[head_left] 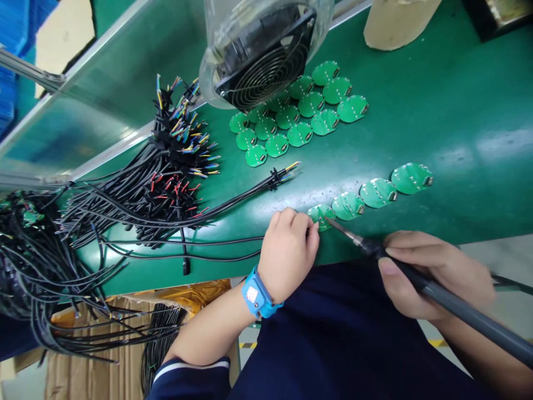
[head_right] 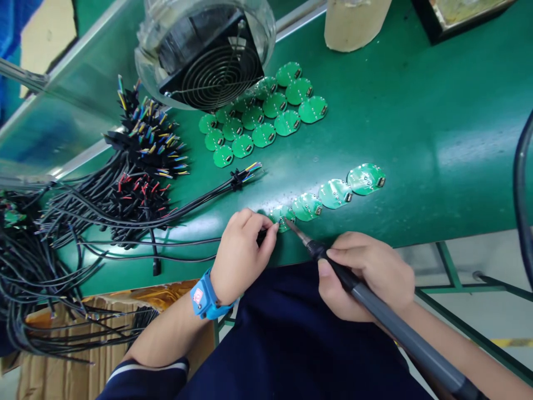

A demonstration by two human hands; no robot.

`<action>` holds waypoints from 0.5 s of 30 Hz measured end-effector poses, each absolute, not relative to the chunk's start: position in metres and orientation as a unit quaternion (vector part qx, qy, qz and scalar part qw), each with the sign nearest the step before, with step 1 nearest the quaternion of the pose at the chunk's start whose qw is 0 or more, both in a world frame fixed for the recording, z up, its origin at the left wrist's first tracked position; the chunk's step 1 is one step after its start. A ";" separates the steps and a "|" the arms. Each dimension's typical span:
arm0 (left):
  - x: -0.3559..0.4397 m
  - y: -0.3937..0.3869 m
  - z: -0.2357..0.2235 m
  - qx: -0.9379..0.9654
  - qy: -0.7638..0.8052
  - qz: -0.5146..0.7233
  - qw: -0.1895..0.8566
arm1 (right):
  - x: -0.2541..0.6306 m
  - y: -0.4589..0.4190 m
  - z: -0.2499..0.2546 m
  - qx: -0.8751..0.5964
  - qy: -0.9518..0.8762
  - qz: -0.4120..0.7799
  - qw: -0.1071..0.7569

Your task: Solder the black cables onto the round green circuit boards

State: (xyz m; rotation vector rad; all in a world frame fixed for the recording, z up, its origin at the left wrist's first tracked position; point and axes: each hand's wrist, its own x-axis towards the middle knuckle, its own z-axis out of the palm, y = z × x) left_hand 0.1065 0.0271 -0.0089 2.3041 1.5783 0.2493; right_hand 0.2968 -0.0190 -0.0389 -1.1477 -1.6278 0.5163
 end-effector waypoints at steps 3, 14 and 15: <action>0.105 0.029 -0.006 0.811 0.552 0.068 0.180 | 0.294 -0.016 -0.040 -0.472 -0.689 0.190 0.516; 0.102 0.031 -0.004 0.808 0.542 0.071 0.222 | 0.293 -0.014 -0.033 -0.480 -0.715 0.195 0.470; 0.102 0.031 -0.005 0.805 0.543 0.079 0.225 | 0.294 -0.014 -0.033 -0.483 -0.711 0.201 0.469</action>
